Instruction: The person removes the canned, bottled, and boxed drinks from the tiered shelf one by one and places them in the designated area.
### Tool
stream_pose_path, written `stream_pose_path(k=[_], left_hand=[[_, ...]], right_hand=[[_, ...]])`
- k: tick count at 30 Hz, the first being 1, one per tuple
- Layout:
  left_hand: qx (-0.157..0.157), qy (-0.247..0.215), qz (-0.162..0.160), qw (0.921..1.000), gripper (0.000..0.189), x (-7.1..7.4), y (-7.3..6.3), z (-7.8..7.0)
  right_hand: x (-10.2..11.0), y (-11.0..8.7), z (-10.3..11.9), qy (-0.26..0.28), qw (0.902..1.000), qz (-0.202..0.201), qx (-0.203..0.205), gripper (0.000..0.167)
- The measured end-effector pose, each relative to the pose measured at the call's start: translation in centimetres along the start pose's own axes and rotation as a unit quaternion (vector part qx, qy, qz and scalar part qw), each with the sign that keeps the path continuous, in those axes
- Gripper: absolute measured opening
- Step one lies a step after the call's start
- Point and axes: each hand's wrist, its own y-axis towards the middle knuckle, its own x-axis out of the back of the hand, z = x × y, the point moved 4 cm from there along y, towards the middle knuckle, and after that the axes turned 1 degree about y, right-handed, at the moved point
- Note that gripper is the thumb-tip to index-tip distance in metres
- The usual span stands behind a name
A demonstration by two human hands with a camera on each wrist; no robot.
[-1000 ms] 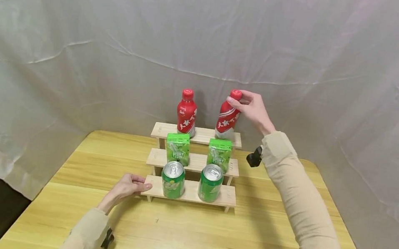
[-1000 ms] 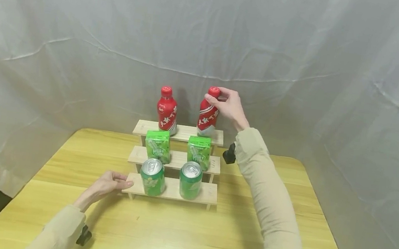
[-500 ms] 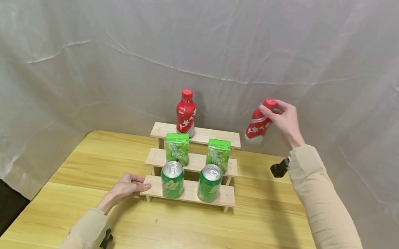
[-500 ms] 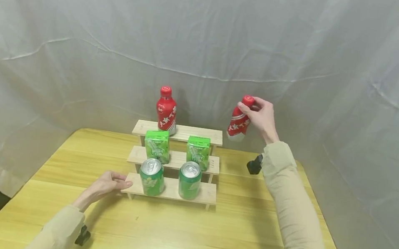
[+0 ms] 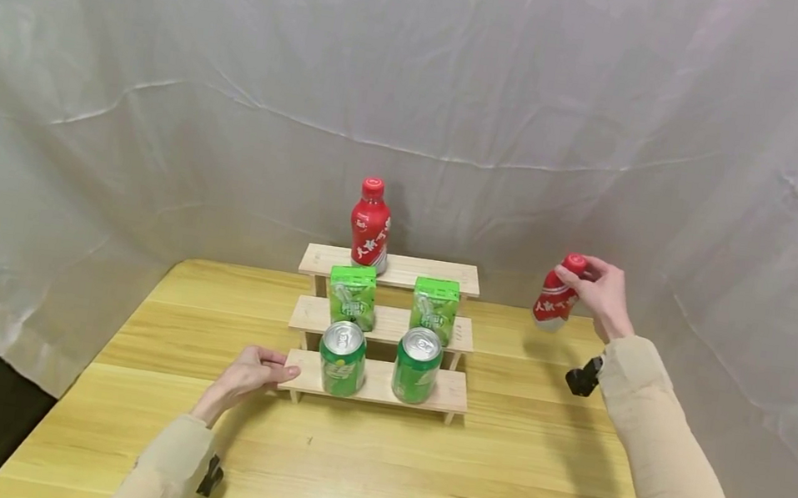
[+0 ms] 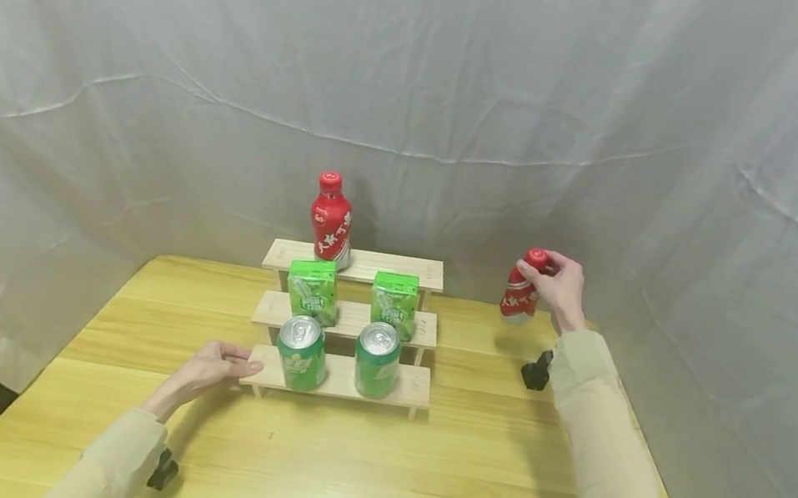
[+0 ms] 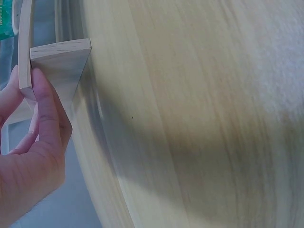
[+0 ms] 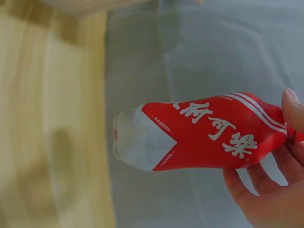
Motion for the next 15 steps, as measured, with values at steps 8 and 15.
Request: stream_pose_path(k=[8,15], left_hand=[[0.006,-0.011,-0.003,0.9999,0.048,-0.2,-0.1,0.0],[0.01,-0.012,-0.006,0.9999,0.048,-0.1,-0.1,0.0]], right_hand=[[-0.6,-0.4,-4.1,-0.007,0.9994,0.007,-0.034,0.062],[-1.3,-0.4,-6.8,-0.004,0.9985,0.014,-0.053,0.063]])
